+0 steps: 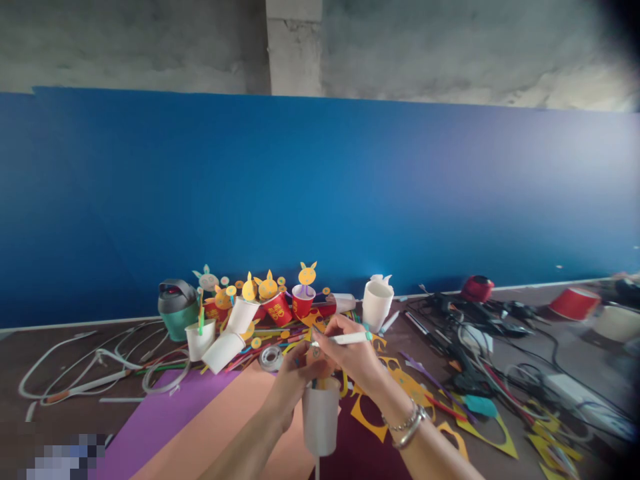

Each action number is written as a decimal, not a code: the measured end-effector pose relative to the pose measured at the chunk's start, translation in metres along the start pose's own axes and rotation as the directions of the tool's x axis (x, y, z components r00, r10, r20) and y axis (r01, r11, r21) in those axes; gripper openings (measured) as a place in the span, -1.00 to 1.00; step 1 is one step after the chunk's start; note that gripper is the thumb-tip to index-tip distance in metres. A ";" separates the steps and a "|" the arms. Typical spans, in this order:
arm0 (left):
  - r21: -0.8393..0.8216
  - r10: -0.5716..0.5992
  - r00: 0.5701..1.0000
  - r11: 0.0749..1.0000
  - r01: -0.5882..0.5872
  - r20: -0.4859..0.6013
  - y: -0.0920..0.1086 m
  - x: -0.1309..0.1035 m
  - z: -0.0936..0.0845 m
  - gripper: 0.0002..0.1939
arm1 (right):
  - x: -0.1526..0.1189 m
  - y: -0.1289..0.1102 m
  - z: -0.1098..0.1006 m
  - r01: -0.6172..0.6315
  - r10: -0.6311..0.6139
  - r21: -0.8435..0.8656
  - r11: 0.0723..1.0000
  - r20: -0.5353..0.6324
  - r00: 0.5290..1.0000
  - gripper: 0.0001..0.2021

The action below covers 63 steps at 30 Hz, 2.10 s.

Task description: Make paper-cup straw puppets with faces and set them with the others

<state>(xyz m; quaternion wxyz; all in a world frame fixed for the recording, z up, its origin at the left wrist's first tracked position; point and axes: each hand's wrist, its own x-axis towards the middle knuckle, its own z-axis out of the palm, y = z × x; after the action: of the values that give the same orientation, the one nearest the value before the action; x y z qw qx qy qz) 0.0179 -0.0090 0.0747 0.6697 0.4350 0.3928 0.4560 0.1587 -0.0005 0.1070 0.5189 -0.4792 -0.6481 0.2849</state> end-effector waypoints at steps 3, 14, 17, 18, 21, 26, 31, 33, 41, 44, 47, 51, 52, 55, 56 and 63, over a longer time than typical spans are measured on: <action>-0.036 0.004 1.000 0.999 -0.004 -0.008 -0.001 0.000 0.000 -0.64 | 0.000 0.000 -0.004 -0.007 0.015 0.134 0.991 -0.056 0.998 -0.72; -0.108 0.082 0.989 0.990 -0.095 -0.122 0.001 0.001 -0.006 -0.61 | 0.010 0.010 -0.010 -0.071 0.091 0.189 0.979 -0.101 0.991 -0.69; -0.079 0.102 0.986 0.990 -0.113 -0.129 0.001 0.001 -0.007 -0.60 | 0.010 0.016 -0.004 -0.146 0.141 0.264 0.953 0.039 0.989 -0.62; -0.070 0.108 0.986 0.991 -0.117 -0.125 0.001 0.001 -0.006 -0.60 | 0.010 0.018 -0.002 -0.161 0.146 0.290 0.944 0.070 0.987 -0.60; -0.076 0.090 0.987 0.992 -0.100 -0.131 0.002 0.000 -0.005 -0.58 | 0.009 0.021 0.003 -0.191 0.166 0.353 0.916 0.100 0.981 -0.56; -0.178 0.059 0.996 0.982 -0.069 -0.060 0.005 -0.004 -0.003 -0.36 | 0.008 0.017 0.001 -0.198 0.216 0.411 0.890 0.003 0.976 -0.54; -0.180 0.068 0.995 0.982 -0.054 0.074 0.003 -0.005 0.000 -0.23 | 0.010 0.022 -0.003 -0.157 0.218 0.422 0.893 -0.099 0.971 -0.53; -0.114 0.023 0.999 0.993 -0.018 0.043 0.001 -0.004 0.001 -0.21 | 0.010 0.024 -0.003 -0.143 0.211 0.408 0.902 -0.128 0.969 -0.53; -0.143 -0.017 0.983 0.990 -0.009 -0.183 -0.006 0.004 -0.002 -0.37 | 0.012 0.023 -0.011 -0.141 0.219 0.334 0.932 -0.210 0.953 -0.64; -0.191 -0.013 0.966 0.981 -0.038 -0.259 -0.015 0.012 -0.008 -0.40 | 0.016 0.030 -0.015 -0.192 0.266 0.310 0.931 -0.218 0.939 -0.62; -0.241 0.043 0.950 0.963 -0.122 -0.311 -0.024 0.024 -0.015 -0.45 | 0.016 0.040 -0.013 -0.203 0.241 0.240 0.949 -0.139 0.961 -0.67; -0.228 0.133 0.933 0.949 -0.217 -0.334 -0.028 0.036 -0.022 -0.51 | 0.003 0.050 -0.004 -0.034 0.037 -0.048 0.998 0.061 0.997 -0.90; -0.227 0.148 0.928 0.945 -0.234 -0.342 -0.028 0.036 -0.023 -0.50 | -0.003 0.052 -0.002 0.016 -0.004 -0.099 0.995 0.125 0.992 -0.83; -0.219 0.189 0.923 0.937 -0.272 -0.335 -0.029 0.035 -0.026 -0.44 | -0.022 0.062 0.007 0.130 -0.063 -0.320 0.939 0.212 0.975 -0.66; -0.217 0.199 0.923 0.936 -0.279 -0.329 -0.030 0.033 -0.027 -0.43 | -0.028 0.065 0.010 0.160 -0.070 -0.405 0.900 0.229 0.971 -0.65; -0.326 0.122 0.950 0.920 -0.217 -0.288 -0.047 0.014 -0.035 -0.47 | -0.044 0.077 0.024 0.262 -0.178 -0.442 0.858 0.223 0.958 -0.62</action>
<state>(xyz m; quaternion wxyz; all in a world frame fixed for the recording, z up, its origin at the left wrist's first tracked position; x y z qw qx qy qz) 0.0023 0.0027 0.0182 0.6366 0.2760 0.3501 0.6293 0.1606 -0.0086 0.0156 0.3584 -0.4856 -0.7911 0.0997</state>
